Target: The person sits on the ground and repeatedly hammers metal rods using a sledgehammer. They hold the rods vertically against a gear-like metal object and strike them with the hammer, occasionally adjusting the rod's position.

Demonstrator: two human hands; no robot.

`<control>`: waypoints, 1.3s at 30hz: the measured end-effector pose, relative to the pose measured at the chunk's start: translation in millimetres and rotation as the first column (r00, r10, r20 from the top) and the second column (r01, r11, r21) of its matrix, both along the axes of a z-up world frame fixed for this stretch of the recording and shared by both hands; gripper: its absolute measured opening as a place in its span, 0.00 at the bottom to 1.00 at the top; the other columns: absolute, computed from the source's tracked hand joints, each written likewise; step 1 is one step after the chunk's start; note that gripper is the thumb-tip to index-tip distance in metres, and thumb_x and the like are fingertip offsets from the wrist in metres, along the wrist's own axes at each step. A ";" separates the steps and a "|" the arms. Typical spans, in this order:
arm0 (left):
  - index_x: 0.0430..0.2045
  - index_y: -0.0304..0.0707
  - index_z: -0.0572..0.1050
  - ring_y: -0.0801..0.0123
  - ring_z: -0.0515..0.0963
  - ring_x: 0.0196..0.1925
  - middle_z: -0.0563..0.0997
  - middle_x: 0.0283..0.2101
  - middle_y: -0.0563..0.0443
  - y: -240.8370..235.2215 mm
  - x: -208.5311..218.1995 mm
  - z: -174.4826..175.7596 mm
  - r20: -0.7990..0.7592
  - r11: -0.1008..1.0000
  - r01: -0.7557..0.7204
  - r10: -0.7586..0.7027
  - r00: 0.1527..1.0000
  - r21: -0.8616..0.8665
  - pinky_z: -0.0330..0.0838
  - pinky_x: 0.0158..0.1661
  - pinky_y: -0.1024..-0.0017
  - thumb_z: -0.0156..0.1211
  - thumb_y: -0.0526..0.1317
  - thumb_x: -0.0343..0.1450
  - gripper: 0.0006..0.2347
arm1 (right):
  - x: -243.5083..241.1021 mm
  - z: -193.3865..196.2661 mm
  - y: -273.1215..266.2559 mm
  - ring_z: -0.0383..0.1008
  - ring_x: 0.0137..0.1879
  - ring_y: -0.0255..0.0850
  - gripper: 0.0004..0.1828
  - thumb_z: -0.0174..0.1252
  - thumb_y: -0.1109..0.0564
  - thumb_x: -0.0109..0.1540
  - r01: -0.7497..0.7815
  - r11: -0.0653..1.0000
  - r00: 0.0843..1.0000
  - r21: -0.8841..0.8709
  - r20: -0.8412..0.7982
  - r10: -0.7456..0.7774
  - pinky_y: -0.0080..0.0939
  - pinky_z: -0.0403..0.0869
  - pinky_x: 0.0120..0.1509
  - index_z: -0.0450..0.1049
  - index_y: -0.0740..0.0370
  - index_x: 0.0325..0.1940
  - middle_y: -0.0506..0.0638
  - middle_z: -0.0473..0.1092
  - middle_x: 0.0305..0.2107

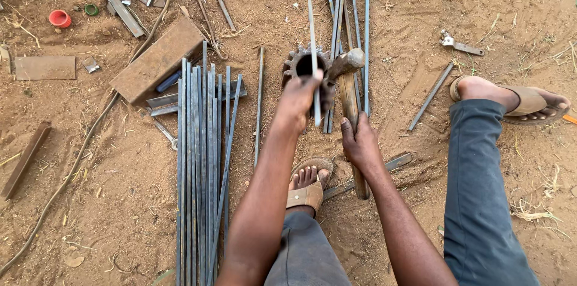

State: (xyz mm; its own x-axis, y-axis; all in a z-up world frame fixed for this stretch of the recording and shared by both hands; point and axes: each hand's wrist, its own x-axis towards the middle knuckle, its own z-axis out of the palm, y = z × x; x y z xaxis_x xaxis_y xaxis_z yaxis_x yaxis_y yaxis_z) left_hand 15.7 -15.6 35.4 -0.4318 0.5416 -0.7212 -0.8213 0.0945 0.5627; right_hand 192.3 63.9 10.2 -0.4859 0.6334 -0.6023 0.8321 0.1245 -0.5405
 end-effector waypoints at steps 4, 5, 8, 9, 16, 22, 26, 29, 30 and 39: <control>0.40 0.29 0.73 0.74 0.67 0.19 0.74 0.25 0.51 -39.1 42.3 -51.5 0.005 0.985 0.030 -0.030 1.000 -0.169 0.64 0.20 0.75 0.52 0.39 0.78 0.09 | 8.0 -9.1 -1.3 0.70 0.21 0.38 0.16 0.47 0.44 0.71 0.031 0.999 0.993 -0.044 -0.114 -0.036 0.42 0.76 0.21 0.63 0.61 0.47 0.52 0.70 0.23; 0.48 0.35 0.72 0.75 0.67 0.20 0.76 0.26 0.52 -49.7 54.3 -62.0 -0.149 0.947 0.081 -0.132 0.980 -0.310 0.63 0.19 0.75 0.52 0.38 0.76 0.09 | 11.3 -8.6 -2.1 0.70 0.21 0.38 0.17 0.47 0.44 0.71 0.047 0.996 0.986 -0.077 -0.155 -0.059 0.42 0.74 0.20 0.64 0.61 0.46 0.52 0.69 0.23; 0.49 0.35 0.74 0.75 0.70 0.20 0.77 0.28 0.53 -85.6 80.9 -82.1 -0.388 0.845 0.145 -0.380 0.840 -0.514 0.64 0.19 0.73 0.53 0.38 0.75 0.11 | 13.0 10.5 -5.3 0.70 0.22 0.37 0.16 0.47 0.45 0.70 0.048 0.996 0.979 -0.078 -0.194 -0.062 0.39 0.74 0.20 0.66 0.61 0.45 0.50 0.70 0.23; 0.45 0.32 0.76 0.75 0.72 0.20 0.78 0.28 0.54 -97.9 88.5 -84.5 -0.430 0.820 0.163 -0.444 0.786 -0.549 0.65 0.19 0.72 0.54 0.38 0.76 0.10 | 10.9 22.0 -7.3 0.70 0.21 0.37 0.16 0.47 0.45 0.70 0.067 0.993 0.975 -0.101 -0.205 -0.086 0.40 0.74 0.20 0.65 0.61 0.45 0.50 0.70 0.23; 0.35 0.30 0.80 0.41 0.84 0.28 0.81 0.26 0.28 -179.3 149.1 -32.8 -0.590 0.709 -0.023 -0.568 0.574 -0.705 0.77 0.31 0.48 0.55 0.37 0.72 0.08 | 5.8 126.8 -8.1 0.71 0.22 0.34 0.21 0.46 0.40 0.71 0.029 0.995 0.853 0.091 -0.521 0.023 0.35 0.75 0.20 0.62 0.63 0.48 0.49 0.70 0.23; 0.31 0.30 0.80 0.35 0.83 0.29 0.80 0.25 0.26 -203.0 170.5 -5.0 -0.528 0.635 -0.023 -0.622 0.579 -0.772 0.77 0.32 0.43 0.55 0.38 0.73 0.09 | -29.6 122.9 -2.6 0.69 0.20 0.33 0.20 0.43 0.43 0.76 -0.020 0.926 0.594 0.378 -0.740 0.315 0.34 0.75 0.18 0.57 0.65 0.52 0.50 0.66 0.21; 0.31 0.30 0.79 0.35 0.83 0.32 0.81 0.27 0.26 -212.3 176.7 -13.0 -0.479 0.612 0.025 -0.644 0.597 -0.791 0.77 0.35 0.42 0.53 0.39 0.73 0.10 | -39.8 80.1 -23.0 0.64 0.15 0.37 0.17 0.37 0.49 0.74 -0.083 0.988 0.911 0.128 -0.393 0.128 0.40 0.69 0.11 0.59 0.62 0.59 0.52 0.66 0.18; 0.31 0.29 0.79 0.32 0.82 0.35 0.80 0.31 0.24 -217.5 180.9 -15.6 -0.443 0.597 0.072 -0.664 0.602 -0.799 0.76 0.37 0.41 0.53 0.41 0.73 0.11 | -58.7 45.5 -20.5 0.68 0.19 0.40 0.20 0.44 0.54 0.69 -0.128 0.992 0.991 0.010 0.046 0.127 0.42 0.72 0.15 0.52 0.61 0.64 0.53 0.69 0.25; 0.31 0.29 0.79 0.32 0.82 0.35 0.80 0.31 0.24 -213.9 181.1 -16.5 -0.421 0.583 0.090 -0.676 0.605 -0.807 0.77 0.38 0.41 0.54 0.41 0.72 0.12 | -57.0 44.6 -12.9 0.69 0.20 0.39 0.17 0.43 0.53 0.70 -0.066 0.996 0.997 -0.059 -0.043 0.063 0.40 0.72 0.16 0.56 0.62 0.61 0.53 0.69 0.25; 0.29 0.24 0.78 0.34 0.82 0.31 0.80 0.27 0.24 -213.0 187.8 -44.8 -0.591 0.756 0.068 -0.561 0.580 -0.651 0.76 0.36 0.44 0.53 0.37 0.72 0.11 | -35.5 97.2 -9.6 0.68 0.22 0.35 0.15 0.41 0.48 0.74 0.042 0.997 0.890 -0.060 -0.451 -0.065 0.37 0.71 0.19 0.61 0.60 0.58 0.52 0.70 0.26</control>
State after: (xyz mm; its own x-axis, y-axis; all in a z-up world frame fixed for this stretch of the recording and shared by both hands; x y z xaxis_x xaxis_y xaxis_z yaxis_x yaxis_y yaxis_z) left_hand 203.6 -228.6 -9.4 -0.7988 0.4086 -0.4415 -0.0135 0.7216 0.6922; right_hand 156.9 54.3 107.3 -0.6790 0.6424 -0.3553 0.5006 0.0512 -0.8641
